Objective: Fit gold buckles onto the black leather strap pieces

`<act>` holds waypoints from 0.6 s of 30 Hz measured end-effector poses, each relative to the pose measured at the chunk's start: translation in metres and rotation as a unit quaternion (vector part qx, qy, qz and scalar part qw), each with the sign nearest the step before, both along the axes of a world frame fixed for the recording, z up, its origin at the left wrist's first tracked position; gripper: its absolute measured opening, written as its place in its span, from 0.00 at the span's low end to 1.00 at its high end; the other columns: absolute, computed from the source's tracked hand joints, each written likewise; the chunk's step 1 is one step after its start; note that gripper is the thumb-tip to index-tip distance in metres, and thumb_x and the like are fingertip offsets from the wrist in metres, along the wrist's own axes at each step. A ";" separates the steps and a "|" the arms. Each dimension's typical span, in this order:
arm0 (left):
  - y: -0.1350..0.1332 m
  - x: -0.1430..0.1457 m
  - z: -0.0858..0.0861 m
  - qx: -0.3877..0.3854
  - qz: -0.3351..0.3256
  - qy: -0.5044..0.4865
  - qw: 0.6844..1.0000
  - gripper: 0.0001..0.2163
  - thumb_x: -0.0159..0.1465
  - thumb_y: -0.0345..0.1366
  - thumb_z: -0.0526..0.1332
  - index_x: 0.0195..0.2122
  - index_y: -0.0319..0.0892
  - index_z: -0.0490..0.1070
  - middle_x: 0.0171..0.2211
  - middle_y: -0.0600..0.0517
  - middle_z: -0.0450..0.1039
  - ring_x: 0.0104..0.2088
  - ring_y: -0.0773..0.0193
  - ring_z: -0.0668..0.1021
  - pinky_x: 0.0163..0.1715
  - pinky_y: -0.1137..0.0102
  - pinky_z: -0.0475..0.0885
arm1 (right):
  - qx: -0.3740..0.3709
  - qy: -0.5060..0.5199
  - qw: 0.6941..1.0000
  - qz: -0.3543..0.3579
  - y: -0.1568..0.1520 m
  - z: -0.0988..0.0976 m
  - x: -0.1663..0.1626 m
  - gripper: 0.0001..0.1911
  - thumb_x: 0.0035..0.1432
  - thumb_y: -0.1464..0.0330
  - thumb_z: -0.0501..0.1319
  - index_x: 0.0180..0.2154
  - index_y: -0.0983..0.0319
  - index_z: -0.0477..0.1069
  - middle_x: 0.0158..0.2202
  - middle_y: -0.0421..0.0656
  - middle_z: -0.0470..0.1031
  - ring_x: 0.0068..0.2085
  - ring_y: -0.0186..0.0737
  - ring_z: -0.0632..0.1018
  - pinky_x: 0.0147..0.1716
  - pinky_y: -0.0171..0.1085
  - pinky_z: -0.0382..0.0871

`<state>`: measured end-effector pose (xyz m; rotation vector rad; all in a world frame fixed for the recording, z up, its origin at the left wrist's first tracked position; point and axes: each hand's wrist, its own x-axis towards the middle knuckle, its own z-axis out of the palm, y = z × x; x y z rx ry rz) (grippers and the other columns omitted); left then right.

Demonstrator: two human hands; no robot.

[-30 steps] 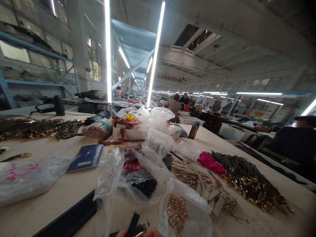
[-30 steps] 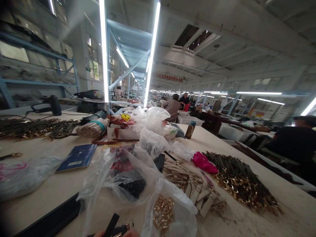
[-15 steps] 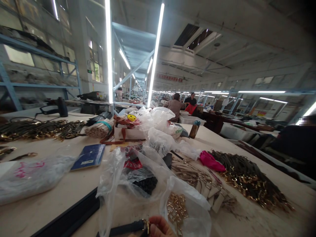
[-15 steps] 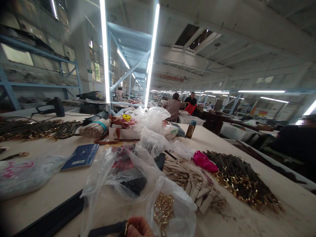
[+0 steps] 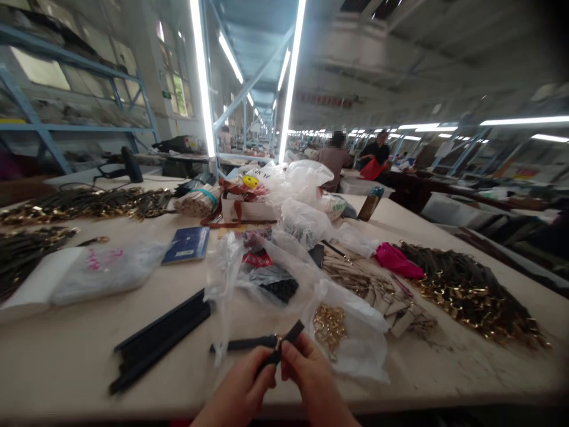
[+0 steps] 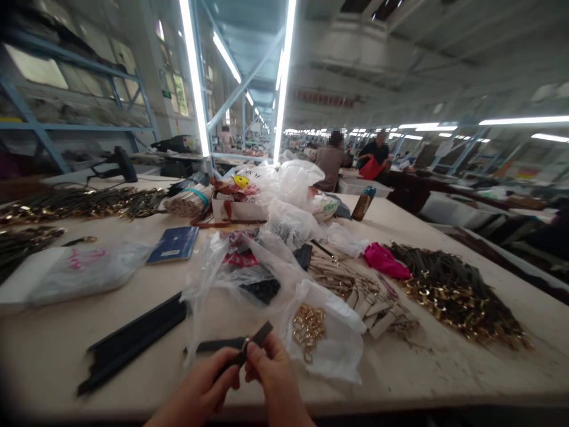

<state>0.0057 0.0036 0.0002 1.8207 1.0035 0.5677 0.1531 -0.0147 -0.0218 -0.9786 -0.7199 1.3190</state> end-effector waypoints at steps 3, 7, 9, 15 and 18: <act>-0.002 0.002 0.001 -0.060 0.008 -0.038 0.997 0.10 0.61 0.41 0.51 0.32 0.40 0.66 0.26 0.56 0.67 0.20 0.72 0.66 0.20 0.77 0.62 | 0.008 -0.094 0.996 -0.004 -0.010 -0.005 -0.010 0.14 0.46 0.59 0.64 0.28 0.64 0.69 0.21 0.36 0.68 0.22 0.28 0.65 0.22 0.31 0.59; 0.002 0.001 -0.010 -0.129 0.021 -0.058 0.990 0.11 0.60 0.43 0.52 0.29 0.40 0.63 0.24 0.57 0.66 0.17 0.74 0.65 0.17 0.78 0.60 | -0.024 -0.107 0.994 0.016 -0.014 -0.017 -0.010 0.14 0.52 0.58 0.59 0.27 0.64 0.67 0.19 0.36 0.66 0.22 0.30 0.65 0.24 0.32 0.60; 0.004 0.001 -0.014 -0.151 0.027 -0.058 0.987 0.10 0.59 0.42 0.53 0.29 0.40 0.62 0.22 0.58 0.65 0.16 0.74 0.65 0.16 0.78 0.59 | -0.042 -0.067 0.997 0.024 -0.013 -0.021 -0.008 0.15 0.54 0.57 0.57 0.27 0.63 0.66 0.20 0.36 0.66 0.23 0.31 0.66 0.24 0.33 0.61; 0.004 0.001 -0.025 -0.186 0.016 -0.081 0.979 0.12 0.60 0.44 0.53 0.29 0.39 0.62 0.22 0.58 0.66 0.15 0.74 0.66 0.16 0.77 0.59 | -0.048 -0.070 0.996 0.027 -0.012 -0.021 -0.006 0.13 0.52 0.58 0.59 0.29 0.62 0.67 0.20 0.36 0.67 0.23 0.31 0.67 0.25 0.33 0.63; 0.003 0.001 -0.027 -0.193 0.019 -0.099 0.976 0.14 0.59 0.46 0.54 0.28 0.39 0.62 0.20 0.57 0.66 0.18 0.72 0.68 0.19 0.76 0.62 | -0.043 -0.107 0.993 0.024 -0.014 -0.017 -0.007 0.12 0.50 0.60 0.60 0.31 0.63 0.67 0.22 0.36 0.67 0.24 0.30 0.67 0.25 0.32 0.63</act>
